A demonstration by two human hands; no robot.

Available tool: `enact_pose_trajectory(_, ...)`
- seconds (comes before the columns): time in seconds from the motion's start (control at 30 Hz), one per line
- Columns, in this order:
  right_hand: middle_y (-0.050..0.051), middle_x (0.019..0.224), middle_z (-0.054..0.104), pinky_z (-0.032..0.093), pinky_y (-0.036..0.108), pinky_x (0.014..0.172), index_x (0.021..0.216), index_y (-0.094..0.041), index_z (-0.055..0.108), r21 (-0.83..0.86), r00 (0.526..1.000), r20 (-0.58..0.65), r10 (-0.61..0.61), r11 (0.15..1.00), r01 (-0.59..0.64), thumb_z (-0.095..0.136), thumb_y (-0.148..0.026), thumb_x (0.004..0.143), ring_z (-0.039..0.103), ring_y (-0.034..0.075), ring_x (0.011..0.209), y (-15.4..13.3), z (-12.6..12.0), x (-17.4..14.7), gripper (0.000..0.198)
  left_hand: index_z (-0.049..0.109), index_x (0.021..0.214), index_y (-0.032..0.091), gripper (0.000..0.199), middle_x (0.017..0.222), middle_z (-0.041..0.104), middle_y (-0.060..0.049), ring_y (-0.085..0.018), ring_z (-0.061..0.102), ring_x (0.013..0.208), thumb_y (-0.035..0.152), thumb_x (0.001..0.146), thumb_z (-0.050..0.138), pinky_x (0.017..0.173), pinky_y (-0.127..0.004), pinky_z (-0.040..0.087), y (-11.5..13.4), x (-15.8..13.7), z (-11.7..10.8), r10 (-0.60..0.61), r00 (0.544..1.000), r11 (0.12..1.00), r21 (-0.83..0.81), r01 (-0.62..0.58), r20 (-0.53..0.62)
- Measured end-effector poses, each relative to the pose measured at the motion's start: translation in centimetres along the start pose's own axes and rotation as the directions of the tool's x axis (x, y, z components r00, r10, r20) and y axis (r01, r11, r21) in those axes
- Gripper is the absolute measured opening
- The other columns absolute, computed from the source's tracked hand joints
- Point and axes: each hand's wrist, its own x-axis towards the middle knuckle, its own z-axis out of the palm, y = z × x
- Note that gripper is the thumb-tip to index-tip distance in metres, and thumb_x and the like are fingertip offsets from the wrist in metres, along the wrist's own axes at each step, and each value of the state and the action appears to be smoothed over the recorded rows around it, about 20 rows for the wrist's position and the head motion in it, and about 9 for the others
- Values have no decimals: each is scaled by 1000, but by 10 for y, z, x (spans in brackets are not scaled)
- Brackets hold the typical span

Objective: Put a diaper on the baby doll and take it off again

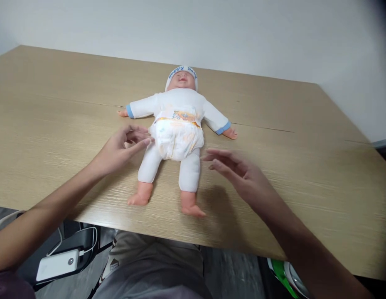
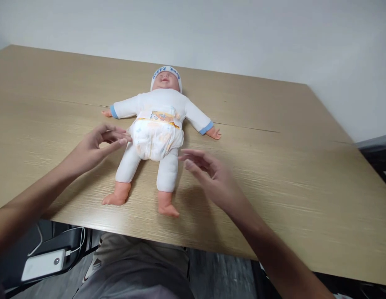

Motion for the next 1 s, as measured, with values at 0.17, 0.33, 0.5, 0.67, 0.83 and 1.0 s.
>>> enact_pose_trajectory(0.17, 18, 146, 79, 59, 66, 120, 154, -25, 69, -556, 877, -281, -389, 811, 182, 68, -62, 112, 76, 39, 130, 28, -24, 57, 56, 62, 149, 16, 57, 160, 66, -22, -43, 57, 152, 44, 102, 80, 129, -63, 44, -13, 44, -14, 253, 962, 790, 595, -147, -98)
enact_pose_trajectory(0.33, 31, 156, 69, 50, 71, 122, 165, -10, 54, -811, 901, -119, -417, 564, 154, 59, -61, 111, 63, 50, 142, 53, -21, 137, 75, 58, 158, 5, 76, 163, 60, -32, -55, 45, 159, 48, 99, 78, 131, -68, 36, -24, 122, -17, 122, 992, 599, 800, -43, -38)
enact_pose_trajectory(0.5, 31, 138, 74, 51, 63, 117, 138, -9, 68, -820, 946, -197, -257, 572, -16, 55, -40, 111, 67, 48, 131, 48, -2, 178, 44, 65, 151, 10, 66, 137, 75, -25, -48, 65, 136, 51, 100, 69, 128, -64, 37, -18, 158, -10, 16, 999, 594, 804, 30, -50)
enact_pose_trajectory(0.67, 26, 135, 76, 56, 54, 108, 128, -15, 69, -766, 949, -238, -208, 641, -51, 58, -31, 108, 70, 43, 124, 28, -3, 165, 28, 66, 137, 17, 58, 125, 79, -20, -40, 70, 114, 60, 99, 70, 106, -50, 54, 15, 119, -2, 1, 988, 716, 690, 106, -153)
enact_pose_trajectory(0.83, 19, 130, 77, 60, 51, 98, 134, -23, 71, -692, 940, -115, -321, 704, 156, 62, -37, 107, 72, 39, 115, 2, -40, 81, 32, 61, 134, 22, 56, 121, 79, -14, -36, 71, 106, 63, 97, 73, 92, -45, 57, 53, -16, 6, 94, 976, 798, 601, 43, -195)
enact_pose_trajectory(1.0, 12, 124, 79, 61, 57, 98, 146, -33, 73, -631, 872, 131, -472, 638, 441, 65, -35, 104, 73, 40, 114, -15, -56, -50, 43, 61, 134, 28, 55, 105, 79, -10, -36, 72, 88, 51, 88, 82, 79, -49, 59, 34, -203, 47, 109, 992, 857, 501, -125, 61)
